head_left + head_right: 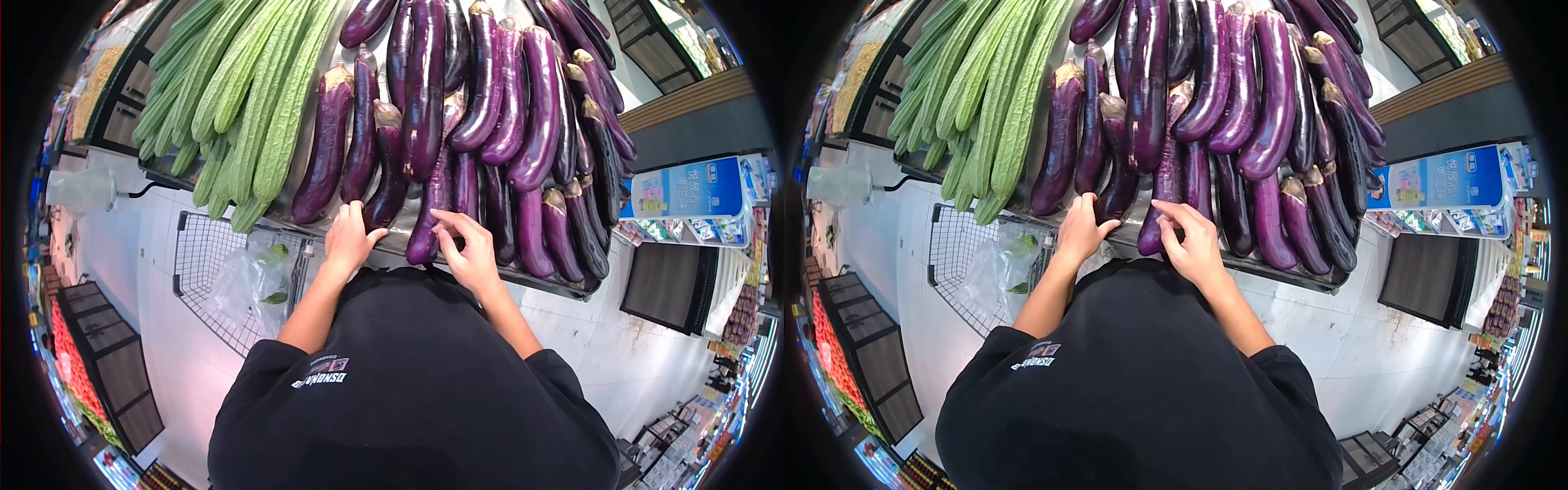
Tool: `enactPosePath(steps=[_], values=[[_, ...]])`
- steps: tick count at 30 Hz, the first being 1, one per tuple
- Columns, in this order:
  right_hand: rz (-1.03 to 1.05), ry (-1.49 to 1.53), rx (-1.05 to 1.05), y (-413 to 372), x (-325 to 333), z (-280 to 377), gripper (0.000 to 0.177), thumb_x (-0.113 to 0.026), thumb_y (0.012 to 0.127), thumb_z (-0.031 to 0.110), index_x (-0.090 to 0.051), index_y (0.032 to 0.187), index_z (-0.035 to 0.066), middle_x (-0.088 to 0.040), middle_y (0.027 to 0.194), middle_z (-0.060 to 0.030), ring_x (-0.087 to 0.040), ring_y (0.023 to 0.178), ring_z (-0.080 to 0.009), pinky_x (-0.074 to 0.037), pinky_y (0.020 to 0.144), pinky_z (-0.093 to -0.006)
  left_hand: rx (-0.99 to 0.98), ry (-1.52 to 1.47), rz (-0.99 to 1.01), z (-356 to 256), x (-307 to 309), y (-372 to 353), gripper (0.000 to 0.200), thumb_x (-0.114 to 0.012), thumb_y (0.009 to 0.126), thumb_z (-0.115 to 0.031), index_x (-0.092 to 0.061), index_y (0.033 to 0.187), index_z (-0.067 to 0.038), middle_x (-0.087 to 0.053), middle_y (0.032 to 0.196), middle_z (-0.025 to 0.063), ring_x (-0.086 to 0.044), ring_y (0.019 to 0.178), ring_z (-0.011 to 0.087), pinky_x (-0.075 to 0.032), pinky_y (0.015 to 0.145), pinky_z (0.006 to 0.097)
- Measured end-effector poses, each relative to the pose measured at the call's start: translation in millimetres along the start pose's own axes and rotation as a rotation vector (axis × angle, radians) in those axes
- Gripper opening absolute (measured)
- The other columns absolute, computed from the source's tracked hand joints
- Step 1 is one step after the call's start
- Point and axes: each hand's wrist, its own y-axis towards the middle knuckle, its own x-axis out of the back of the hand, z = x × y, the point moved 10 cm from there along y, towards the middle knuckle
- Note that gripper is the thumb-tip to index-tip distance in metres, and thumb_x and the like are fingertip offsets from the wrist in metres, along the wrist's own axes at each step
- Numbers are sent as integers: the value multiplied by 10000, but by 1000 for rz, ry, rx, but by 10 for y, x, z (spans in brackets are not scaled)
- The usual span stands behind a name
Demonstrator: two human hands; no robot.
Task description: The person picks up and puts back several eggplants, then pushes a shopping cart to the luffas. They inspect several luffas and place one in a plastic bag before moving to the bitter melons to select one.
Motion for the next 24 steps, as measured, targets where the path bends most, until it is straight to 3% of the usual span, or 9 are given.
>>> enactPosePath(steps=[2, 4, 5, 8, 10, 13, 18, 23, 24], values=[[10, 5, 17, 2, -13, -59, 466, -660, 915, 29, -590, 1376, 22, -664, 850, -120, -691, 769, -228, -542, 709, -349, 6, 48, 19, -6, -27, -13, 708, -858, 790, -381, -502, 1298, -40, -618, 1193, 187, -630, 1125, 392, -526, 902, 477], [110, -88, -281, 54, -120, -236, 784, -717, 902, 111, -318, 1575, 52, -623, 790, -104, -664, 719, -252, -536, 692, -385, 6, 72, 37, 4, -63, -4, 728, -859, 785, -381, -493, 1316, -44, -619, 1200, 182, -633, 1128, 388, -527, 902, 478], [96, -211, -192, 114, -150, -240, 990, -752, 893, 180, -100, 1628, 58, -588, 730, -93, -635, 672, -291, -530, 693, -423, 7, 95, 53, 19, -93, -6, 747, -861, 780, -381, -484, 1334, -48, -621, 1206, 177, -636, 1131, 383, -528, 902, 479], [-89, -473, -2, 379, -123, 4, 1072, -828, 822, 198, -139, 1635, 88, -595, 985, -172, -640, 845, -343, -522, 739, -438, -43, 126, 29, 12, -116, 9, 732, -867, 777, -350, -486, 1324, -50, -633, 1139, 178, -655, 1087, 372, -539, 883, 474], [-117, -619, 44, 536, -211, 63, 1090, -896, 713, 201, -280, 1609, 124, -451, 1373, -202, -485, 1272, -400, -480, 969, -460, -45, 136, 29, 1, -109, 15, 719, -867, 778, -338, -486, 1316, -52, -635, 1135, 176, -656, 1087, 370, -540, 886, 472], [-121, -760, 345, 661, -378, 361, 1010, -899, 668, 156, -422, 1556, 216, -316, 1544, -197, -302, 1459, -434, -351, 1142, -533, -45, 152, 45, 1, -125, 5, 701, -869, 776, -325, -486, 1298, -56, -639, 1124, 173, -657, 1085, 366, -544, 892, 469], [-59, -941, 505, 813, -633, 136, 775, -647, 830, 46, -448, 1551, 252, -314, 1631, -138, -307, 1511, -361, -266, 1215, -536, -32, 147, 39, 43, -136, 13, 684, -871, 772, -319, -488, 1276, -63, -637, 1122, 168, -656, 1086, 360, -549, 898, 465], [-29, -966, 528, 933, -595, 137, 785, -700, 794, 58, -484, 1517, 276, -320, 1629, -108, -285, 1520, -359, -254, 1220, -540, -37, 99, 21, 67, -121, 0, 723, -873, 763, -315, -495, 1329, -69, -640, 1142, 179, -650, 1104, 384, -539, 905, 486], [1, -975, 541, 940, -588, 144, 881, -788, 730, 103, -464, 1528, 286, -296, 1632, -122, -252, 1528, -375, -241, 1225, -546, -34, 96, 19, 69, -111, -3, 723, -873, 763, -315, -495, 1329, -69, -640, 1142, 179, -650, 1104, 384, -539, 905, 486]])
